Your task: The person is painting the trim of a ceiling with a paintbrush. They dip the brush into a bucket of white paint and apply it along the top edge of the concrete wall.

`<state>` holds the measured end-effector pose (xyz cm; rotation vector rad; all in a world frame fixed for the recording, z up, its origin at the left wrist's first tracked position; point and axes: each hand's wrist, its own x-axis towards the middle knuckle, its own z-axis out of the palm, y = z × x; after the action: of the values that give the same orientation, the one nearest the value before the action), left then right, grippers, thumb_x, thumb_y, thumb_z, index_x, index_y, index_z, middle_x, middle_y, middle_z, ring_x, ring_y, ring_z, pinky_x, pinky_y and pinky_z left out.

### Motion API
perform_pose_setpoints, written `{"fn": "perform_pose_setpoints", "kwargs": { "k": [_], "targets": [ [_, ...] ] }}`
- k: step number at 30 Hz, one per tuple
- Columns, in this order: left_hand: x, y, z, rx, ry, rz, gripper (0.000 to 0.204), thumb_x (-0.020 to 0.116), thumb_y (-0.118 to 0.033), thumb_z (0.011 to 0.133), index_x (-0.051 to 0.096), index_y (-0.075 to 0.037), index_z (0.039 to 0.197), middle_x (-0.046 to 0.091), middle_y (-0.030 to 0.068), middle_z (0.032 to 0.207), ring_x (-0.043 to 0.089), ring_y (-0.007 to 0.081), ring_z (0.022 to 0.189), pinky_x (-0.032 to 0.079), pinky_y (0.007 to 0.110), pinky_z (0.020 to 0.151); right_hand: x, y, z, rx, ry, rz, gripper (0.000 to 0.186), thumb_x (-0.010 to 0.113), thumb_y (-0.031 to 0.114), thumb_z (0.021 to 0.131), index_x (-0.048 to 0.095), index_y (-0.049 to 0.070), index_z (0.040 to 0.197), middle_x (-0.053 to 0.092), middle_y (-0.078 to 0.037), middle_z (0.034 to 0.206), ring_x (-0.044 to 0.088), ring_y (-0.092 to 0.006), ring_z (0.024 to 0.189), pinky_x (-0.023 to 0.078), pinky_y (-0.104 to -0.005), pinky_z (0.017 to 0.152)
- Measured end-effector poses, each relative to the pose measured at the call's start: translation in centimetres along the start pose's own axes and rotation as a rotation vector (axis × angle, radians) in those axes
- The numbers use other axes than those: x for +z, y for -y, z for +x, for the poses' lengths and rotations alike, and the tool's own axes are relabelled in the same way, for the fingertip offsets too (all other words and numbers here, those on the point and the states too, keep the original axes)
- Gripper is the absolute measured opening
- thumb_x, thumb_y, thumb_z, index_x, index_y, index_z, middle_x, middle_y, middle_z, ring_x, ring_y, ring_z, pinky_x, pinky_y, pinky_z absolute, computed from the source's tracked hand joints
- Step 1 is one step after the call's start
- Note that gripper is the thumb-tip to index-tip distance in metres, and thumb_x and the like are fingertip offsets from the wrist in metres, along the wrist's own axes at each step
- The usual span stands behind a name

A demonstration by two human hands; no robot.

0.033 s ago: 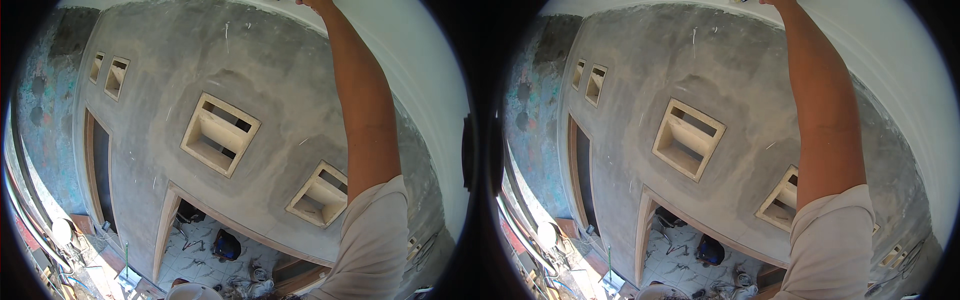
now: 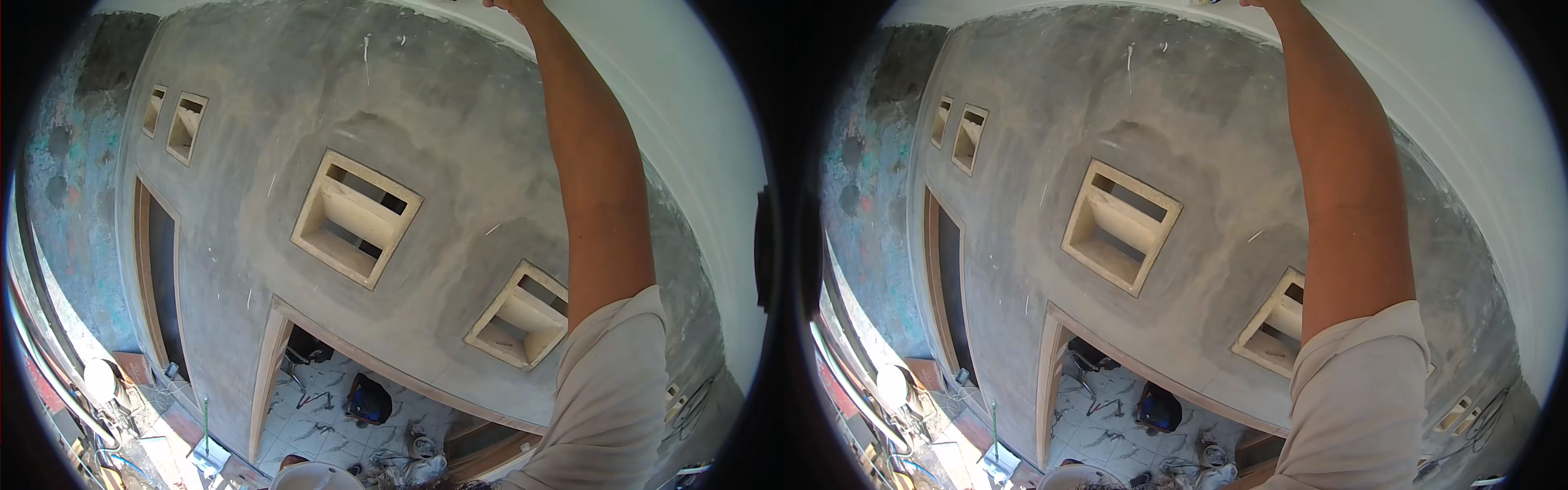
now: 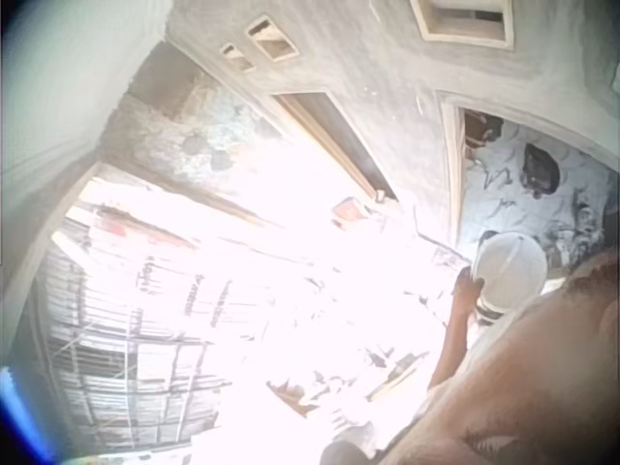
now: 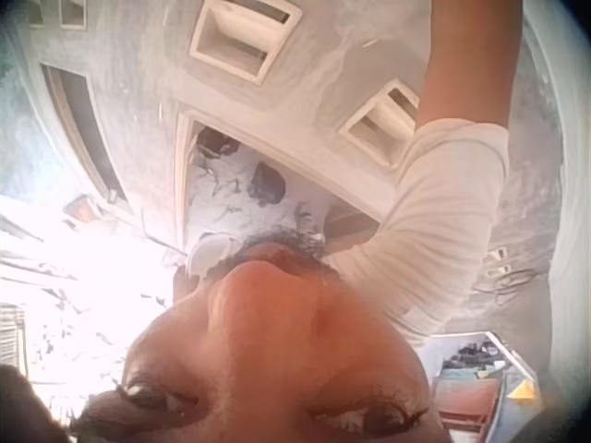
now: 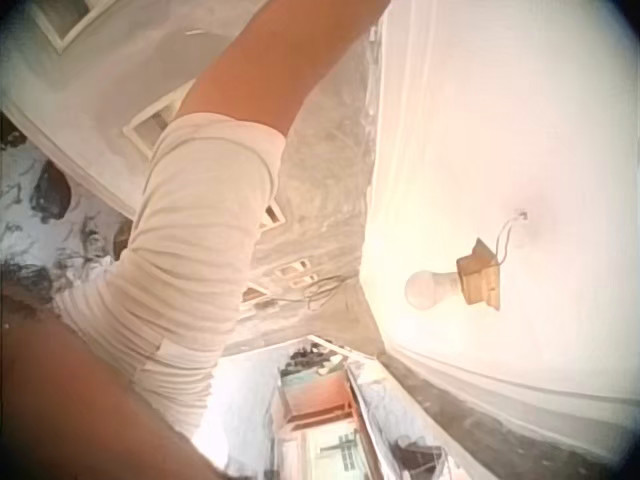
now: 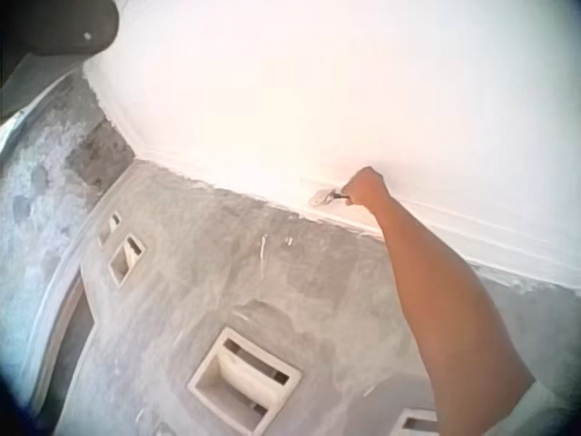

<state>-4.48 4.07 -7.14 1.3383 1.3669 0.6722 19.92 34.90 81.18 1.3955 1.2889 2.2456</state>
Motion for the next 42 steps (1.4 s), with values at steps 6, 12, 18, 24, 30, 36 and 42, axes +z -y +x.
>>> {"fn": "perform_pose_setpoints", "kwargs": {
  "k": [6,12,18,24,30,36,42],
  "targets": [
    [0.3,0.9,1.1,-0.054,0.045,0.051,0.052,0.062,-0.023,0.085,0.054,0.007,0.128,0.061,0.0312,0.120,0.056,0.0456,0.116,0.044,0.049,0.101,-1.5,-6.2,-6.2,-0.037,0.261,-0.175,0.029,0.077,0.039,0.078,0.077,0.025,0.103,0.074,-0.008,0.092,0.071,-0.0293,0.090,0.057,-0.0437,0.075],
    [0.3,2.6,1.6,0.026,0.080,0.080,0.049,0.063,-0.021,0.085,0.056,0.005,0.127,0.062,0.0296,0.119,0.057,0.0459,0.114,0.045,0.049,0.100,-6.0,-12.9,-17.3,0.390,0.268,0.425,0.024,0.069,0.025,0.087,0.069,0.004,0.075,0.059,-0.006,0.056,0.048,-0.0145,0.052,0.040,-0.0352,0.056],
    [0.2,1.6,0.8,0.054,0.014,0.059,0.046,0.062,-0.020,0.084,0.059,0.004,0.124,0.063,0.0293,0.117,0.057,0.0456,0.113,0.045,0.049,0.099,-10.6,-7.7,-16.6,0.357,-0.069,0.747,0.028,0.069,0.026,0.086,0.068,0.000,0.075,0.060,-0.008,0.056,0.052,-0.0175,0.052,0.044,-0.0363,0.058],
    [-1.0,0.4,0.7,-0.013,0.030,0.043,0.049,0.062,-0.021,0.084,0.058,0.004,0.126,0.062,0.0301,0.120,0.057,0.0452,0.116,0.044,0.049,0.100,-7.1,0.9,-2.3,0.197,-0.115,0.888,0.019,0.072,0.026,0.080,0.078,0.008,0.084,0.075,-0.010,0.077,0.072,-0.0225,0.071,0.058,-0.0362,0.069],
    [-1.4,2.3,1.5,-0.087,0.099,0.073,0.056,0.061,-0.024,0.085,0.053,0.004,0.132,0.058,0.0312,0.127,0.053,0.0458,0.121,0.041,0.049,0.105,-4.9,5.6,5.7,-0.088,-0.027,-0.094,0.023,0.072,0.029,0.082,0.078,0.011,0.094,0.075,-0.007,0.101,0.070,-0.0269,0.099,0.059,-0.0388,0.078],
    [1.9,7.6,3.1,0.079,0.039,0.134,0.056,0.061,-0.025,0.086,0.052,0.005,0.133,0.058,0.0325,0.127,0.054,0.0465,0.120,0.042,0.050,0.104,0.4,1.1,1.5,0.192,0.022,0.057,0.020,0.072,0.029,0.080,0.078,0.011,0.088,0.075,-0.011,0.093,0.071,-0.0312,0.091,0.058,-0.0411,0.076],
    [1.3,7.5,3.4,0.075,0.118,0.121,0.056,0.060,-0.028,0.086,0.053,0.004,0.132,0.058,0.0320,0.126,0.054,0.0468,0.118,0.043,0.051,0.102,-2.4,-11.6,-10.7,0.323,0.233,0.378,0.023,0.070,0.024,0.083,0.069,0.001,0.080,0.062,-0.009,0.057,0.056,-0.0176,0.053,0.046,-0.0352,0.058]
  ]
}}
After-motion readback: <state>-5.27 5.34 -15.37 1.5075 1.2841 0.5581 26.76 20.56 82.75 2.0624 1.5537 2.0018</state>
